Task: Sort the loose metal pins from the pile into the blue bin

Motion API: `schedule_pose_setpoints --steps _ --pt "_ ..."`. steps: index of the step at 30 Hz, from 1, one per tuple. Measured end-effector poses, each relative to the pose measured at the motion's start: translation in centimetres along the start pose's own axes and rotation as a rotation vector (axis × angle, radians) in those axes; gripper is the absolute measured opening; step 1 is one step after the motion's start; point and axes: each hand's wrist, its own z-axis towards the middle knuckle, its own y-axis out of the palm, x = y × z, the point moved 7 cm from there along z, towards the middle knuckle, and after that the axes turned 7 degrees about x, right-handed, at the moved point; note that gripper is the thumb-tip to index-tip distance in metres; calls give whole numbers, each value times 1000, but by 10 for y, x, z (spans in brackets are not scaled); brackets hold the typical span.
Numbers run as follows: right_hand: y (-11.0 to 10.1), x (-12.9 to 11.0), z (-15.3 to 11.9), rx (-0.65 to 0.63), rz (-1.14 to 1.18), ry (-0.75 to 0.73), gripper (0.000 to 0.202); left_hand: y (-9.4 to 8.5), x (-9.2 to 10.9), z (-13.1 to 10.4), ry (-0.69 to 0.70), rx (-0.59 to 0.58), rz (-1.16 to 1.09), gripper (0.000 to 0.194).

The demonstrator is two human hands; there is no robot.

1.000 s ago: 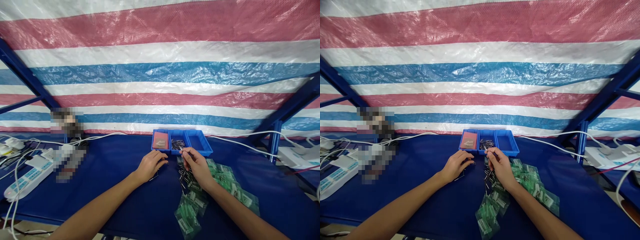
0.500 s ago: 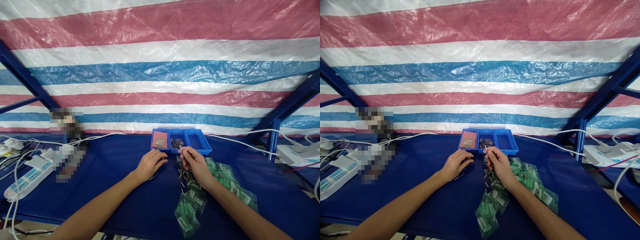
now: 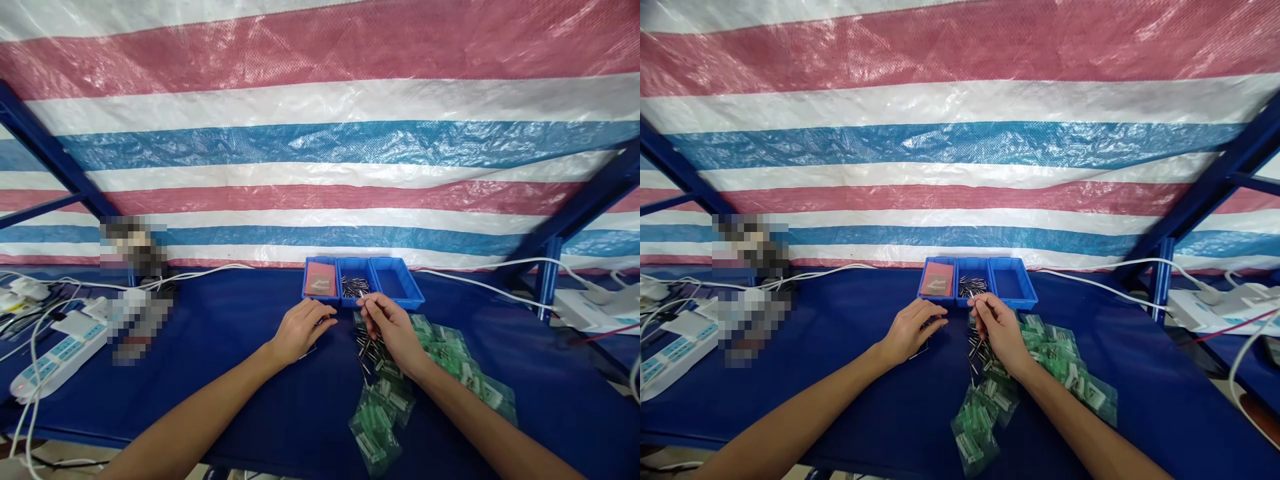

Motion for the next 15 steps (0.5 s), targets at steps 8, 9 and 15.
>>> schedule_pose_setpoints --steps 8,9,15 --pt "-1 2 0 -5 -17 -8 42 -1 -3 -2 -42 16 3 29" --pt "-1 2 0 -5 -20 -11 42 -1 -3 -2 -41 21 5 29" --pt "0 0 -2 -21 -5 -13 42 -5 -1 0 -54 68 -8 20"
